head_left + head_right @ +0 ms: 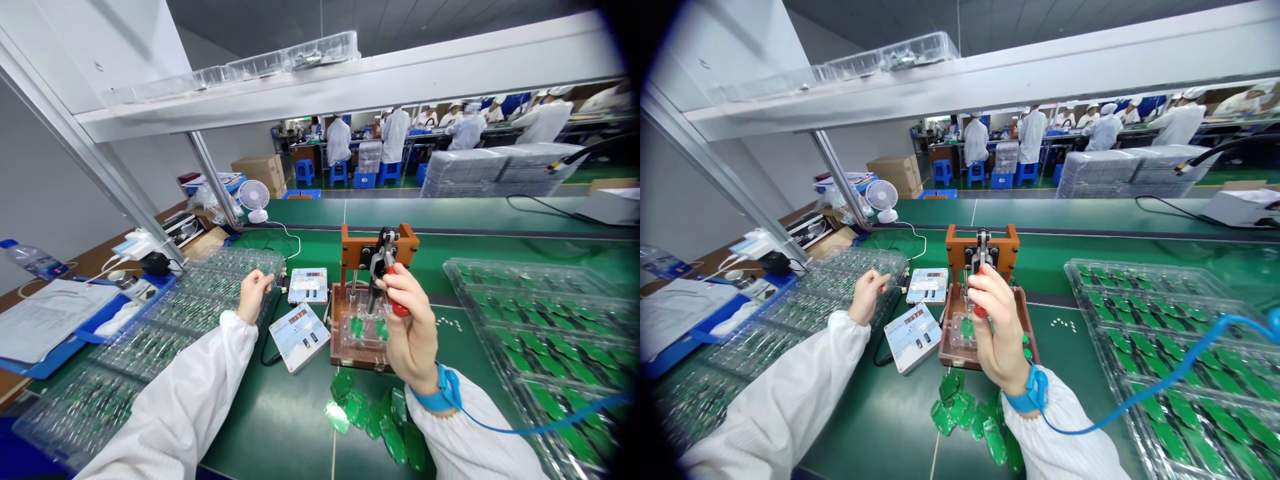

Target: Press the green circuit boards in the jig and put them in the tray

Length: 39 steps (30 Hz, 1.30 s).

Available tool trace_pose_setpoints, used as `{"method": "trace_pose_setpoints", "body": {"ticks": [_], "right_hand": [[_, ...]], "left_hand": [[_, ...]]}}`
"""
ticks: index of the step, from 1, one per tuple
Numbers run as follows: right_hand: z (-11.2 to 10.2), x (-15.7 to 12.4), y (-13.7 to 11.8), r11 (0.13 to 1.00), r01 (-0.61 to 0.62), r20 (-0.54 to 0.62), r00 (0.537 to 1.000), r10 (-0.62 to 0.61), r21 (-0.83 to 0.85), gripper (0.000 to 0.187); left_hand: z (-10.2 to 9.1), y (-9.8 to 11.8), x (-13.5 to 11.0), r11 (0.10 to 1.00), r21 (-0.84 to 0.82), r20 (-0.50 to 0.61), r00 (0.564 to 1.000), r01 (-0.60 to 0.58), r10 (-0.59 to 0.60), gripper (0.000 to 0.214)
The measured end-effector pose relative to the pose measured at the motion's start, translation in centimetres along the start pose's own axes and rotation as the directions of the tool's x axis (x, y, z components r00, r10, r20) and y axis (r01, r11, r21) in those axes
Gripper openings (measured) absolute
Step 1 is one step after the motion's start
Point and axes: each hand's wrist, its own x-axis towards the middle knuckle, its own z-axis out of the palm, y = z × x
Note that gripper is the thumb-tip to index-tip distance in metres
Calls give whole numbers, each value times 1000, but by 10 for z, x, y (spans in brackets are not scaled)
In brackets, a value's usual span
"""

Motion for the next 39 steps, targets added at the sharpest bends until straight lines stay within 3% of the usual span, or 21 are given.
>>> {"method": "trace_pose_setpoints", "body": {"ticks": [5,10,13,15,18,21,23,26,28,32,35,37,39], "right_hand": [[2,-1,2,1000,9,-24,1000,-10,-2,36],[0,3,10,990,111,-51,992,-116,-86,37],[-6,21,7,955,220,-52,971,-235,-200,33],[-11,44,-3,936,227,-60,966,-251,-270,32],[-17,97,-21,951,93,-36,994,-108,-294,31],[-19,154,-20,984,-80,83,992,94,-160,25],[-17,182,-4,961,-261,183,945,273,-88,23],[-12,201,30,859,-497,283,812,511,-126,24],[-12,198,48,830,-524,277,783,557,-191,27],[-33,160,60,844,-437,158,852,500,-312,21],[-62,103,57,843,-434,-4,889,457,-318,32],[-77,58,54,807,-484,-80,869,488,-339,29],[-82,14,49,778,-512,-46,844,534,-365,28]], "left_hand": [[0,-1,0,1000,-9,0,1000,-1,1,45],[-1,-3,1,1000,-16,8,1000,-2,3,45],[-1,-3,1,1000,-17,14,1000,1,-1,43],[-1,-3,1,1000,-16,16,1000,5,-5,43],[-1,-3,1,1000,-14,13,1000,5,-4,42],[-1,-5,1,1000,-6,14,1000,0,0,41],[-1,-5,1,1000,5,19,1000,-4,4,40],[-1,-6,1,999,34,24,1000,-19,18,40],[-1,-6,2,997,63,26,999,-33,31,40],[-1,-4,-1,984,161,52,996,-82,74,38],[8,6,-13,952,256,129,981,-171,141,34],[20,15,-29,927,286,228,957,-241,179,27],[37,25,-48,898,291,380,901,-330,208,14]]}}
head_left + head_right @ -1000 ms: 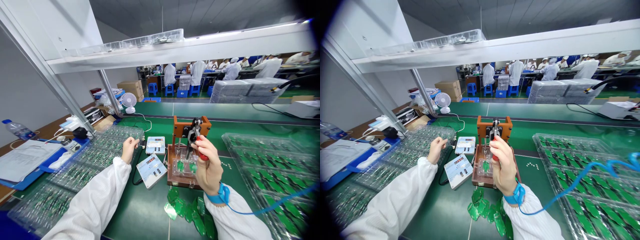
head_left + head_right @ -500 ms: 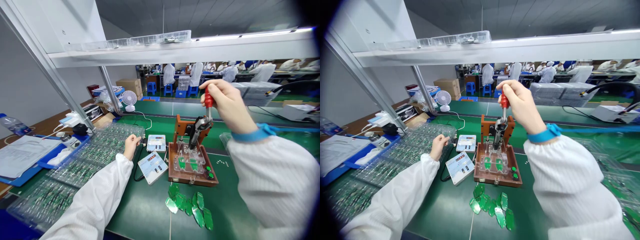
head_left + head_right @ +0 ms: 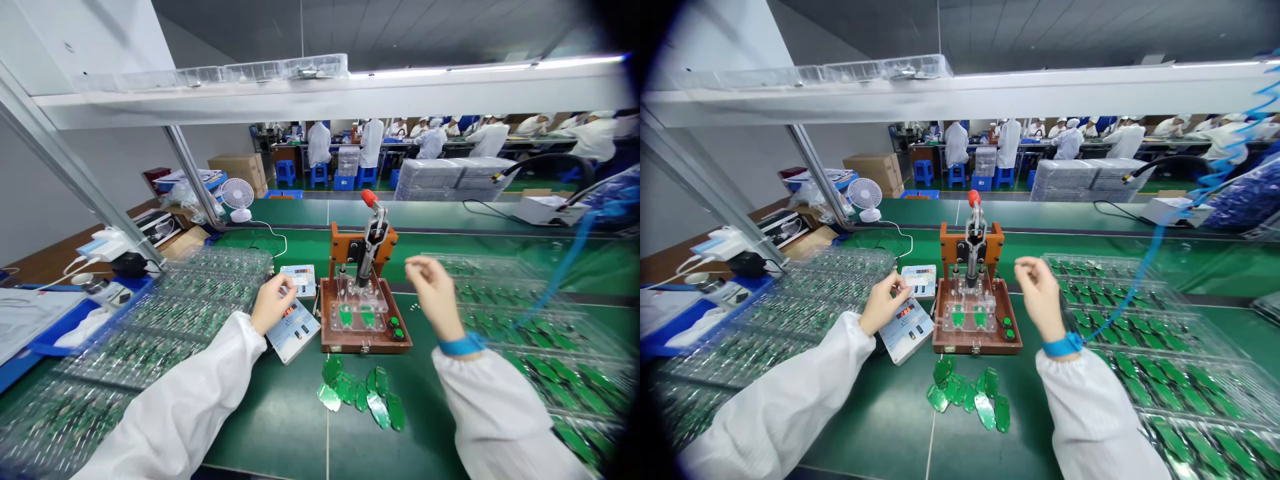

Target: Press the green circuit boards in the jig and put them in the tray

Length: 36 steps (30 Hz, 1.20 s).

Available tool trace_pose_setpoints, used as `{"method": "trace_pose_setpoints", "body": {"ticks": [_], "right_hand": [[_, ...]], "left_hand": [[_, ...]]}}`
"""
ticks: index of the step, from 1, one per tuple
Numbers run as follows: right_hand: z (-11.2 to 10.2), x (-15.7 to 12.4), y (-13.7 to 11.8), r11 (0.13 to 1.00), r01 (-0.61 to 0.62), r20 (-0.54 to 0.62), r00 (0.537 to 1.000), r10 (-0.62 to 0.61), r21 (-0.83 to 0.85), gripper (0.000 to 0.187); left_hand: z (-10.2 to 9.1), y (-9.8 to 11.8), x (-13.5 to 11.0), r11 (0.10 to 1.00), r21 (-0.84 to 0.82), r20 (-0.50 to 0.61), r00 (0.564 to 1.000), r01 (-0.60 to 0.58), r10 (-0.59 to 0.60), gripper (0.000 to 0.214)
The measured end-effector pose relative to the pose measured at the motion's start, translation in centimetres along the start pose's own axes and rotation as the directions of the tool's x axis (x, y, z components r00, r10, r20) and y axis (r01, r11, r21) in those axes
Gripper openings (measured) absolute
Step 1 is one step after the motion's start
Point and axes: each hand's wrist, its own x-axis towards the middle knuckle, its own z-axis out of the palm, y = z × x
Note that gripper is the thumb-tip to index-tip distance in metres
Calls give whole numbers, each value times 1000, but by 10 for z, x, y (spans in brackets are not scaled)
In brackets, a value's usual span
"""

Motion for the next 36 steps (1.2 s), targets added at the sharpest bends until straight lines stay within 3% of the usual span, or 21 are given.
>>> {"method": "trace_pose_setpoints", "body": {"ticks": [2,4,7,11,14,19,23,26,29,32,36], "right_hand": [[7,-34,13,999,-10,106,994,14,-35,30],[15,-57,18,998,-2,210,978,16,-68,31],[24,-74,17,995,17,299,954,13,-98,29],[26,-71,13,997,11,364,931,19,-80,27],[25,-64,13,999,-41,390,920,42,-11,25],[16,-67,8,951,-271,468,866,173,149,37],[12,-91,-9,863,-441,568,787,241,245,41],[19,-110,-24,805,-514,616,747,250,297,35],[30,-124,-33,766,-557,613,738,281,320,32],[31,-133,-41,753,-576,579,747,327,318,29],[11,-139,-43,797,-539,484,793,371,273,30]], "left_hand": [[18,19,-9,991,46,187,976,-122,112,9],[36,33,-18,968,99,348,919,-229,182,18],[55,45,-26,944,187,436,884,-272,168,28],[68,49,-27,926,252,447,883,-280,145,30],[72,50,-26,950,198,400,905,-242,147,26],[69,53,-34,997,-48,306,951,62,-44,15],[61,59,-54,961,-169,326,933,219,-155,26],[58,61,-70,979,-113,381,917,170,-116,22],[57,63,-80,995,-73,398,917,68,-33,15],[54,59,-86,995,-101,422,905,-2,44,14],[51,36,-80,985,-40,321,932,-167,171,19]]}}
